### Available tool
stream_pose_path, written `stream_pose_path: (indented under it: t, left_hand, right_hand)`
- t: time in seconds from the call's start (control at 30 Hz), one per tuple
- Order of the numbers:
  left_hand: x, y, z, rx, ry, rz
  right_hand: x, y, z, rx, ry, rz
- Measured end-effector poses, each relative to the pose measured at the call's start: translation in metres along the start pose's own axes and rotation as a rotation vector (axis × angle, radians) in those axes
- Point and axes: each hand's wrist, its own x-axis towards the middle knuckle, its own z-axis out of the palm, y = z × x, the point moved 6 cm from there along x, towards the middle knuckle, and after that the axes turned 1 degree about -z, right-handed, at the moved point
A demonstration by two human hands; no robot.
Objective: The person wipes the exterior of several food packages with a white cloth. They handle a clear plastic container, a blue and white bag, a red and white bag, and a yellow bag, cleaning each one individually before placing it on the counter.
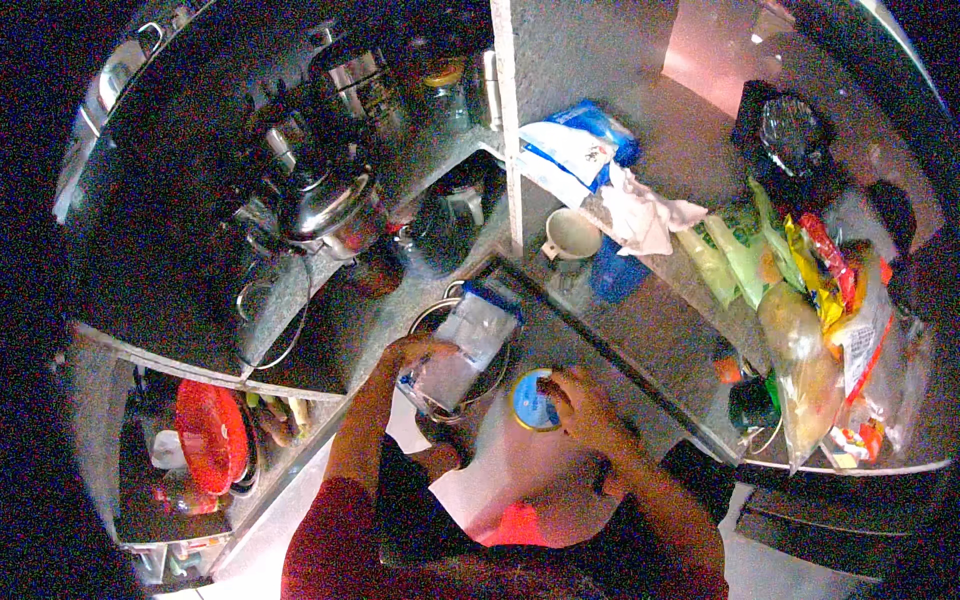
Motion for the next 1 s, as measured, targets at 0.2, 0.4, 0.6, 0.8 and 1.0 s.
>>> stream_pose_path:
  t: [0.2,0.4,0.6,0.8,1.0]
  left_hand:
    - [-0.041,0.036,0.03,-0.568,0.008,0.032]
    - [-0.114,0.098,0.09,-0.751,0.243,0.082]
    - [-0.132,0.087,0.134,-0.401,0.394,0.201]
    - [-0.16,0.13,0.163,-0.621,0.305,0.28]
    - [-0.158,0.134,0.167,-0.511,0.428,0.25]
  right_hand:
    - [0.005,0.001,0.002,0.016,-0.014,0.11]
    - [0.014,-0.008,0.005,0.244,0.09,0.168]
    - [0.037,-0.01,-0.024,0.179,0.331,0.121]
    - [0.024,0.0,-0.03,0.602,0.192,0.428]
    - [0.017,0.022,-0.03,0.501,0.416,0.364]
